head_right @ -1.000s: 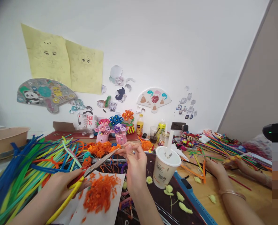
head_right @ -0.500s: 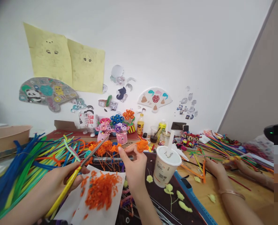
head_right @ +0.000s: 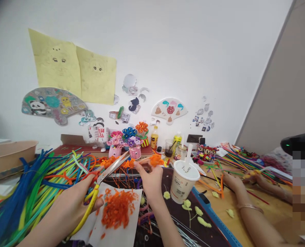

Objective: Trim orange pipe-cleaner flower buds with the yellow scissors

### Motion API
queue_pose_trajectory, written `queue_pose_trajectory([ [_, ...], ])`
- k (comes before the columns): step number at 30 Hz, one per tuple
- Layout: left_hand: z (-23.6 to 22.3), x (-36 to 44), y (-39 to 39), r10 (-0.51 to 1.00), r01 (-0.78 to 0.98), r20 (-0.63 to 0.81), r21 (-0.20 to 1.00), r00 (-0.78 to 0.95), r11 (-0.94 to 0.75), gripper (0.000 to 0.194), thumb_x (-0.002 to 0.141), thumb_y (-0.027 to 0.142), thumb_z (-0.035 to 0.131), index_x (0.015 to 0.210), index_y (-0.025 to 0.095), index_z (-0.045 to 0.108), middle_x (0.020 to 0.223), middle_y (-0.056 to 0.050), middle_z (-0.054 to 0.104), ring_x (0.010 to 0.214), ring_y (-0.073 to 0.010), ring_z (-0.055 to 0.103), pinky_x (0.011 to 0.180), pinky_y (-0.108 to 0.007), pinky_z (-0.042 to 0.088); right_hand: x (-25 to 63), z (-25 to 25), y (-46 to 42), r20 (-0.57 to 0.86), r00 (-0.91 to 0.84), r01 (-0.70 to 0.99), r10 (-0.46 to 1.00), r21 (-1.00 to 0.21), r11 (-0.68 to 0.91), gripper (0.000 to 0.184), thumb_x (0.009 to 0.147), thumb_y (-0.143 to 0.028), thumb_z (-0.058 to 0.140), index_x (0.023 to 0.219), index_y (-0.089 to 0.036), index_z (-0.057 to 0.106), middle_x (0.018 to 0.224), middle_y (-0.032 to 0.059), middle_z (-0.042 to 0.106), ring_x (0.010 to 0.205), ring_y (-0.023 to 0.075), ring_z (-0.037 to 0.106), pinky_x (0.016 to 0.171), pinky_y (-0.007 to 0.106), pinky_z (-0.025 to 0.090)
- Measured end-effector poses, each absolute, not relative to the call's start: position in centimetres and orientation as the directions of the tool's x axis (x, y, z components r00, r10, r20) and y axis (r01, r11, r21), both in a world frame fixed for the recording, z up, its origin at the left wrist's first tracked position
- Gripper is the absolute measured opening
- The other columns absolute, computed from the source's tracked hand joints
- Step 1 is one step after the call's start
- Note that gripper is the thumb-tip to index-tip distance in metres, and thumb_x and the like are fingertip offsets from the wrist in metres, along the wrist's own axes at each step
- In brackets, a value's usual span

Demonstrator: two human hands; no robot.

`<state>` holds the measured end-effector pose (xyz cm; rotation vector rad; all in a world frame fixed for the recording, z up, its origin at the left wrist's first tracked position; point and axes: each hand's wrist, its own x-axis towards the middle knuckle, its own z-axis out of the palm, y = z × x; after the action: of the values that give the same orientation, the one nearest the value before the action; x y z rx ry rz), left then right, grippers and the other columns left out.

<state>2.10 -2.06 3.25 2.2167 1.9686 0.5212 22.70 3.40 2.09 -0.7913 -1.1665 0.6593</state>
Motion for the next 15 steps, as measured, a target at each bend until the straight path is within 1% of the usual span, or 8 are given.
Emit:
queue_pose_trajectory([
  [1, 3.2, 2.0, -2.0, 0.983, 0.945, 0.166, 0.302, 0.078, -0.126, 0.029, 0.080, 0.037, 0.046, 0.104, 0.021, 0.049, 0.102, -0.013, 0.070, 0.098, -0.0324, 0.067, 0.071, -0.034, 0.046, 22.5, 2.3, 3.6, 0.468, 0.264, -0.159, 0.843, -0.841, 0.517, 0.022, 0.068, -0.036, 0.080, 0.063, -0.018, 0.068, 0.059, 0.0007, 0.066, 0.061, 0.0174, 0.060, 0.065, 0.032, 0.049],
  [3, 3.2, 1.9, -1.8, 0.987, 0.953, 0.153, 0.287, 0.052, -0.095, 0.029, 0.083, 0.038, 0.043, 0.106, 0.021, 0.047, 0.100, -0.014, 0.071, 0.097, -0.0331, 0.068, 0.070, -0.035, 0.046, 21.9, 3.0, 4.1, 0.336, 0.215, -0.381, 0.917, -0.835, 0.396, 0.026, 0.063, -0.039, 0.083, 0.062, -0.017, 0.068, 0.058, 0.0002, 0.066, 0.057, 0.0151, 0.059, 0.062, 0.029, 0.048],
  [5, 3.3, 1.8, -1.7, 0.991, 0.954, 0.131, 0.294, 0.022, -0.060, 0.029, 0.085, 0.040, 0.039, 0.105, 0.020, 0.045, 0.094, -0.013, 0.072, 0.092, -0.0335, 0.069, 0.068, -0.035, 0.046, 21.3, 3.5, 4.6, 0.256, 0.145, -0.515, 0.956, -0.805, 0.293, 0.030, 0.058, -0.041, 0.085, 0.063, -0.015, 0.070, 0.060, 0.0008, 0.066, 0.056, 0.0136, 0.059, 0.060, 0.027, 0.049],
  [7, 3.5, 1.7, -1.7, 0.992, 0.949, 0.129, 0.314, -0.009, -0.033, 0.031, 0.087, 0.044, 0.036, 0.105, 0.020, 0.044, 0.090, -0.012, 0.073, 0.088, -0.0338, 0.070, 0.068, -0.036, 0.047, 20.7, 3.7, 4.9, 0.225, 0.097, -0.553, 0.970, -0.798, 0.240, 0.033, 0.056, -0.042, 0.087, 0.064, -0.014, 0.071, 0.062, 0.0014, 0.066, 0.057, 0.0128, 0.059, 0.059, 0.025, 0.049],
  [9, 3.7, 1.5, -1.7, 0.982, 0.944, 0.181, 0.331, -0.046, -0.017, 0.035, 0.089, 0.047, 0.033, 0.108, 0.020, 0.044, 0.100, -0.014, 0.072, 0.093, -0.0333, 0.070, 0.070, -0.035, 0.047, 20.3, 3.4, 5.1, 0.204, 0.081, -0.558, 0.976, -0.802, 0.214, 0.033, 0.057, -0.042, 0.086, 0.066, -0.014, 0.072, 0.062, 0.0013, 0.066, 0.056, 0.0114, 0.060, 0.057, 0.023, 0.049],
  [12, 3.9, 1.4, -1.9, 0.981, 0.963, 0.180, 0.268, -0.075, 0.024, 0.039, 0.091, 0.051, 0.026, 0.103, 0.021, 0.048, 0.104, -0.016, 0.072, 0.095, -0.0346, 0.069, 0.071, -0.038, 0.048, 20.0, 2.4, 5.1, 0.170, 0.071, -0.562, 0.983, -0.807, 0.180, 0.031, 0.060, -0.041, 0.085, 0.069, -0.013, 0.073, 0.062, 0.0009, 0.066, 0.051, 0.0094, 0.059, 0.051, 0.020, 0.046],
  [15, 3.9, 1.6, -2.1, 0.984, 0.971, 0.162, 0.237, -0.070, 0.030, 0.037, 0.090, 0.051, 0.028, 0.099, 0.022, 0.050, 0.105, -0.014, 0.073, 0.094, -0.0341, 0.069, 0.072, -0.038, 0.048, 20.3, 1.8, 4.9, 0.156, 0.079, -0.561, 0.985, -0.809, 0.173, 0.029, 0.061, -0.039, 0.085, 0.069, -0.014, 0.073, 0.057, -0.0016, 0.063, 0.049, 0.0079, 0.057, 0.048, 0.017, 0.043],
])
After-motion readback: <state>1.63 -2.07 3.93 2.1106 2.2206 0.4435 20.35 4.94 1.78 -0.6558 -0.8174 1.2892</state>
